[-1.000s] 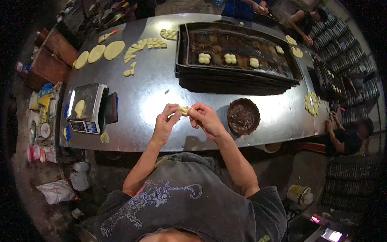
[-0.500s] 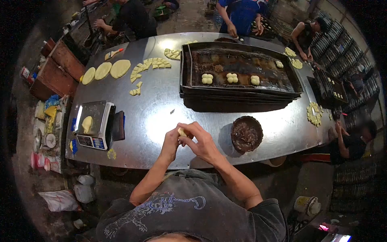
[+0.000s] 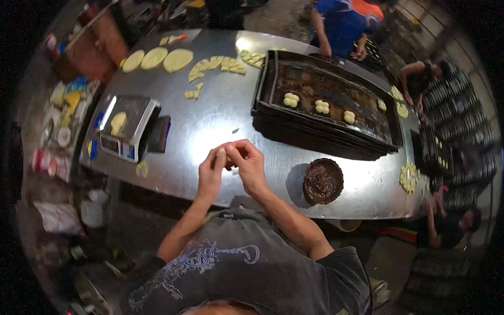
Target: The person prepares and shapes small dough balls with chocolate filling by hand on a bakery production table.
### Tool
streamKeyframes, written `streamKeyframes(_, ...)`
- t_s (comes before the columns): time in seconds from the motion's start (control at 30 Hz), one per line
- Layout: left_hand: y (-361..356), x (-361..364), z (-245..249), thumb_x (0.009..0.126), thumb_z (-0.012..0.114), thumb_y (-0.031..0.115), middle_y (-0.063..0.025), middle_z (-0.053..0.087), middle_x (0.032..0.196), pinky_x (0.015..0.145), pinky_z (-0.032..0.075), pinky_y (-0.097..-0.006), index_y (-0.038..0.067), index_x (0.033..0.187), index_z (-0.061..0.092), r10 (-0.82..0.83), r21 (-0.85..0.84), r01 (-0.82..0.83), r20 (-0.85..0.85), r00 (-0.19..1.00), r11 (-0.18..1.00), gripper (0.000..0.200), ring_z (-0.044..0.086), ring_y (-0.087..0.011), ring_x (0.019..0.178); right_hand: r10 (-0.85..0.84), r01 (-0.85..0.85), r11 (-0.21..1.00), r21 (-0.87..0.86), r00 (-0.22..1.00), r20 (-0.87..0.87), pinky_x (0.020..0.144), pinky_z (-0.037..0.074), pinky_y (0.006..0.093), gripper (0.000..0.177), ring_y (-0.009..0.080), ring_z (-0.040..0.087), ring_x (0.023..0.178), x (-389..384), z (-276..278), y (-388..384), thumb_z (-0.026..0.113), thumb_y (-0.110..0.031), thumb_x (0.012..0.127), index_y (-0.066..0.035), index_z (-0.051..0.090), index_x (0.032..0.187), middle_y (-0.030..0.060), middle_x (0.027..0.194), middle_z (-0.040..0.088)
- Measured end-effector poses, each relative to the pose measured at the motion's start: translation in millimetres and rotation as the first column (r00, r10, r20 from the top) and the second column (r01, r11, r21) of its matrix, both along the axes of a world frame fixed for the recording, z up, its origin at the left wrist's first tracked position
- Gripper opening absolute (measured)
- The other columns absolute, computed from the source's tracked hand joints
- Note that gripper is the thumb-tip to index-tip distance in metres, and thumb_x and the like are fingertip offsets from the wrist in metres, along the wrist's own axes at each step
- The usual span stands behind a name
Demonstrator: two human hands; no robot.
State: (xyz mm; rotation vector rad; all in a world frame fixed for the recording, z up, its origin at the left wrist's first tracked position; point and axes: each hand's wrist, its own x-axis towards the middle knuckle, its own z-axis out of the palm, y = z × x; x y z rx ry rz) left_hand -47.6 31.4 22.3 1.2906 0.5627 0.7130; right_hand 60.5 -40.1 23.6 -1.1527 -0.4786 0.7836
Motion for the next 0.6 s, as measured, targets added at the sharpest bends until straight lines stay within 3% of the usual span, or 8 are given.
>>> streamKeyframes(0.07,10.6,-10.2,-1.1,0.108,0.048,0.033,0.0003,0.058,0.081,0.061,0.044,-0.0241,0.003,0.108,0.063,0.087,-0.022,-0.086,0.038,0.995,0.996,0.034,0.051,-0.0069,0.07,0.024,-0.032,0.998,0.056,0.99,0.138,0.065,0.047,0.025,0.014,0.0093,0.057,0.071,-29.2,17.2,8.2,0.07,-0.01,0.095,-0.001,0.068,0.106,0.0007,0.089,0.058)
streamKeyframes(0.17,23.3,-28.8,0.0,0.109,0.044,0.033,-0.0009,0.056,0.08,0.058,0.041,-0.0241,0.002,0.096,0.06,0.149,0.046,-0.151,0.047,0.988,0.987,0.037,0.047,-0.0066,0.066,-0.064,0.049,0.998,0.043,0.636,0.769,0.064,0.047,0.0287,0.013,0.0148,0.055,0.074,-47.9,11.5,17.2,0.073,-0.004,0.089,-0.002,0.071,0.102,0.0069,0.091,0.055)
streamKeyframes(0.27,26.5,-46.3,5.0,0.11,0.029,0.046,-0.0026,0.057,0.071,0.056,0.043,-0.0251,0.0,0.099,0.063,0.098,-0.019,-0.098,0.006,0.995,0.995,0.058,0.05,-0.0087,0.06,-0.06,0.114,0.993,0.024,0.325,0.944,0.076,0.046,0.0366,0.008,0.0217,0.052,0.087,-41.8,15.0,31.8,0.074,-0.006,0.088,-0.004,0.071,0.095,0.0062,0.09,0.053)
streamKeyframes(0.37,37.2,-54.2,0.4,0.107,0.018,0.06,-0.0061,0.062,0.073,0.058,0.046,-0.0257,-0.003,0.106,0.065,0.051,-0.009,-0.051,0.039,0.998,0.999,0.078,0.057,-0.0113,0.063,0.085,-0.001,0.995,-0.101,0.539,0.838,0.066,0.048,0.0326,0.012,0.0188,0.055,0.078,-31.6,12.8,52.6,0.074,-0.01,0.089,-0.003,0.066,0.094,0.0062,0.088,0.056)
streamKeyframes(0.4,41.7,-54.9,-2.1,0.106,0.016,0.063,-0.0088,0.065,0.076,0.062,0.048,-0.0279,-0.004,0.105,0.065,0.029,0.032,-0.031,0.06,0.998,0.999,0.083,0.061,-0.0139,0.066,0.228,-0.18,0.973,-0.142,0.83,0.51,0.059,0.047,0.0296,0.015,0.0168,0.056,0.071,-35.4,20.8,55.7,0.074,-0.012,0.09,-0.003,0.063,0.094,0.0062,0.085,0.057)
streamKeyframes(0.43,44.0,-54.8,-8.7,0.105,0.016,0.064,-0.0099,0.065,0.078,0.064,0.049,-0.0284,-0.004,0.105,0.064,0.025,0.03,-0.027,0.059,0.998,0.999,0.083,0.062,-0.0148,0.068,0.351,-0.343,0.934,-0.096,0.933,0.083,0.052,0.046,0.0265,0.018,0.0148,0.057,0.064,-38.3,28.3,59.8,0.074,-0.013,0.091,-0.003,0.06,0.094,0.0062,0.082,0.059)
streamKeyframes(0.57,55.8,-51.2,-23.7,0.103,0.016,0.069,-0.0142,0.069,0.09,0.078,0.055,-0.0314,-0.006,0.109,0.063,-0.091,-0.104,0.098,0.074,0.993,0.99,0.089,0.069,-0.0194,0.08,0.276,-0.28,0.956,-0.086,0.96,-0.058,0.045,0.043,0.0207,0.02,0.0115,0.061,0.062,-33.4,10.0,74.0,0.073,-0.017,0.094,-0.002,0.059,0.094,0.0078,0.079,0.064)
streamKeyframes(0.6,59.7,-49.8,-28.3,0.102,0.016,0.069,-0.0145,0.069,0.092,0.081,0.055,-0.0318,-0.006,0.111,0.063,-0.129,-0.18,0.143,0.084,0.988,0.973,0.09,0.07,-0.0198,0.082,0.196,-0.179,0.967,-0.184,0.977,0.08,0.05,0.046,0.0242,0.021,0.0119,0.062,0.065,-27.4,-7.5,76.1,0.073,-0.019,0.094,-0.001,0.063,0.097,0.0079,0.081,0.066)
